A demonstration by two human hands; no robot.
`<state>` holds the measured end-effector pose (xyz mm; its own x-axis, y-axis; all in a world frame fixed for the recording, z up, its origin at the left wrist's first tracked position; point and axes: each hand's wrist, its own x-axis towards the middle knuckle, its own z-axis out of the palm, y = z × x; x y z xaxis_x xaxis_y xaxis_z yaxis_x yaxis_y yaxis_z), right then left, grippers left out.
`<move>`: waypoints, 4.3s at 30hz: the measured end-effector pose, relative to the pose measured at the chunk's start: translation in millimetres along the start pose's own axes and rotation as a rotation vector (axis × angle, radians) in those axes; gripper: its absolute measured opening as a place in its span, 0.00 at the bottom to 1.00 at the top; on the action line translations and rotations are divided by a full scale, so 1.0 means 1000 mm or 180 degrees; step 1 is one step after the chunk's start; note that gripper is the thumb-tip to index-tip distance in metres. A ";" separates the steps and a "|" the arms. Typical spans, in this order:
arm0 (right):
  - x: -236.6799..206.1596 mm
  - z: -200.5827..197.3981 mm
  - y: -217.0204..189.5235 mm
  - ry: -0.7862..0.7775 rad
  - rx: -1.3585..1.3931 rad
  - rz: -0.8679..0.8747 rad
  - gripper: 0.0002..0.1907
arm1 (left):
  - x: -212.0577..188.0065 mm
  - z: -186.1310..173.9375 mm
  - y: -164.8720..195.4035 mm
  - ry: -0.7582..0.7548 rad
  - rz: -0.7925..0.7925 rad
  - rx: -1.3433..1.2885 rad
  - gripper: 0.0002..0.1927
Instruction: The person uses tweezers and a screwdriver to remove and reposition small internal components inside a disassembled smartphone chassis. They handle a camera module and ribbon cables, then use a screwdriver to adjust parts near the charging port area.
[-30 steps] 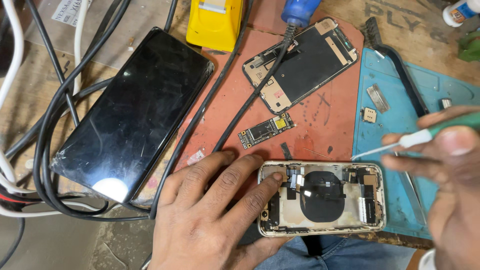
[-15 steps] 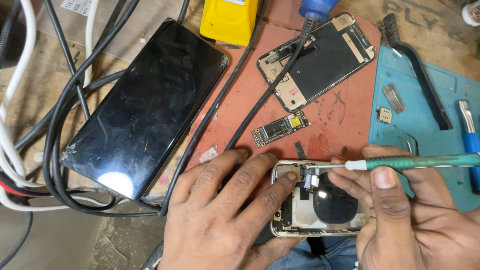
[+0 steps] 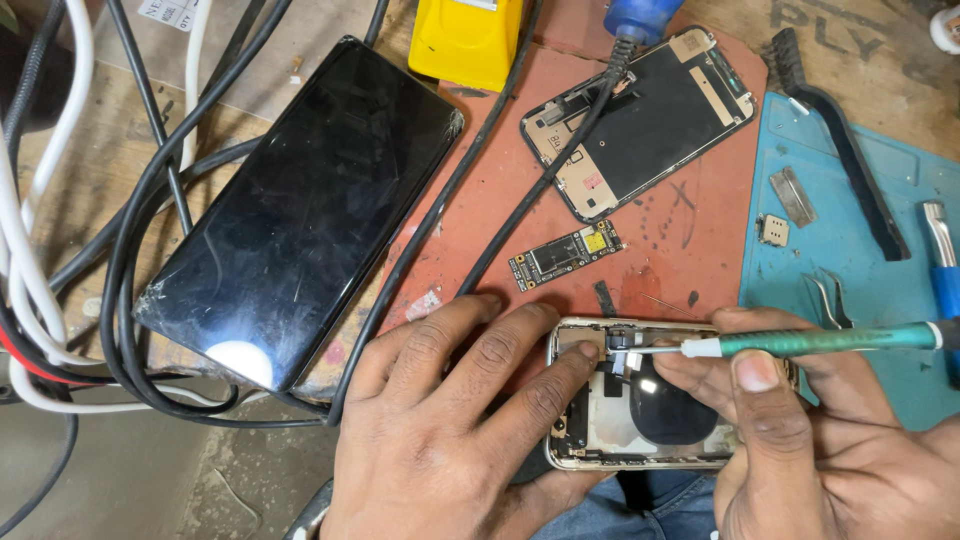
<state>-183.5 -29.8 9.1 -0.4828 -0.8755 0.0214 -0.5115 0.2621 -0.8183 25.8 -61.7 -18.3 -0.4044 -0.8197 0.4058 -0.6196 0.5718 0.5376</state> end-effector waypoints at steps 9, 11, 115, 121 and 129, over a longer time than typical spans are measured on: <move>0.000 0.005 -0.010 0.0125 -0.0183 0.0270 0.18 | -0.001 -0.001 -0.001 -0.0010 -0.0011 -0.0057 0.30; 0.004 0.008 -0.015 0.0161 0.0079 0.0250 0.18 | -0.001 -0.001 -0.001 0.0017 0.0015 -0.0041 0.30; 0.002 0.015 -0.014 -0.0148 -0.1194 -0.0629 0.17 | -0.009 0.001 -0.011 -0.0054 0.0025 -0.0181 0.30; 0.000 0.020 -0.021 -0.0119 -0.0965 -0.1116 0.14 | -0.009 0.001 -0.011 -0.0018 0.0015 -0.0202 0.29; 0.002 0.023 -0.031 -0.0019 -0.0969 -0.0907 0.15 | -0.006 -0.001 -0.009 -0.0035 -0.0014 -0.0197 0.30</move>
<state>-152.3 -49.0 20.7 -0.2877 -0.9325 0.2183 -0.8113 0.1162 -0.5729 34.7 -61.7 -24.8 -0.4095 -0.8222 0.3953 -0.5787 0.5691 0.5842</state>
